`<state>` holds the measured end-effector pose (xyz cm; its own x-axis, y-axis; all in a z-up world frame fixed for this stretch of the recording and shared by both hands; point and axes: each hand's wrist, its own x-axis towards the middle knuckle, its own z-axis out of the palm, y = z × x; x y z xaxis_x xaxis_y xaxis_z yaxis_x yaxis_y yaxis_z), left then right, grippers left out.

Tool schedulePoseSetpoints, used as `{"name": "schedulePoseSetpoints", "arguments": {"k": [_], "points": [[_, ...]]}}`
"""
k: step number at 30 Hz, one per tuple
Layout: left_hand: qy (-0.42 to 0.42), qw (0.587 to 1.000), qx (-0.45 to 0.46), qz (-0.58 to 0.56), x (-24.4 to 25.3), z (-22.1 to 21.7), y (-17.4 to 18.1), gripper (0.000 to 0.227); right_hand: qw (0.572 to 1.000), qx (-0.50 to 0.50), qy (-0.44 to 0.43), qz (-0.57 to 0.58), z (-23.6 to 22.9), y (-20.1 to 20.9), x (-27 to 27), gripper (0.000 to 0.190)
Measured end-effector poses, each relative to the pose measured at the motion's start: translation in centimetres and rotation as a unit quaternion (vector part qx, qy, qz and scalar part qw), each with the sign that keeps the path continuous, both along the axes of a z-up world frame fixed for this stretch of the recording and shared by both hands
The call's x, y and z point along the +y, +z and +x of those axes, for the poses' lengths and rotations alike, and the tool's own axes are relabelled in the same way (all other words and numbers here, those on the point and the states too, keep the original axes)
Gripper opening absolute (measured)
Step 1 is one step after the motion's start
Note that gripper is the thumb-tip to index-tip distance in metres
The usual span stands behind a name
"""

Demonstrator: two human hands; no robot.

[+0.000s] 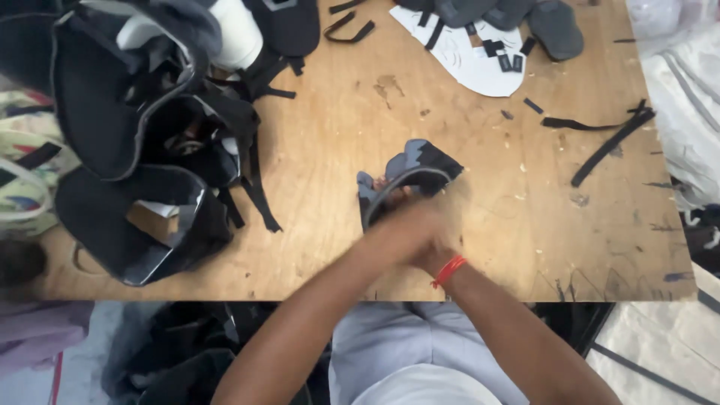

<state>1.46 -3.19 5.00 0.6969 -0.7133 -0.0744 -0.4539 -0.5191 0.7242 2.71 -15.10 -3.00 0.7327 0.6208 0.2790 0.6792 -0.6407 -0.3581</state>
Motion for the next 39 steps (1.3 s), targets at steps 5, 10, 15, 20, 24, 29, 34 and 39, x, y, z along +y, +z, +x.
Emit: {"name": "schedulePoseSetpoints", "arguments": {"k": [5,10,15,20,24,29,34,39], "points": [[0.190,0.964,-0.102,0.155,5.7,3.3,-3.4,0.025,0.992,0.120,-0.033,0.012,0.1,0.2,-0.5,0.050],[0.263,0.961,-0.089,-0.004,10.2,0.1,-4.5,0.054,0.992,0.109,-0.050,0.024,0.5,6.5,1.5,0.047],[0.320,0.946,-0.046,0.026,9.0,-0.3,-4.7,0.043,0.994,0.087,-0.036,-0.053,1.8,4.0,1.5,0.040],[0.339,0.918,-0.166,0.123,6.4,1.9,-8.3,0.018,0.980,0.190,-0.044,0.025,2.7,5.1,0.6,0.023],[0.323,0.926,-0.045,0.190,6.1,-0.6,-3.3,0.030,0.985,0.156,-0.073,0.006,2.5,4.7,0.2,0.027],[0.300,0.938,-0.038,0.170,6.3,-4.4,-1.4,0.063,0.998,0.051,0.024,-0.020,2.0,2.9,0.8,0.048],[0.279,0.934,-0.167,0.148,6.6,-1.9,-5.4,0.049,0.992,0.125,0.034,0.008,0.7,4.9,0.6,0.044],[0.220,0.930,-0.178,0.236,5.0,-0.4,-4.4,0.033,0.986,0.164,-0.038,0.000,0.5,4.3,-1.1,0.040]]}}
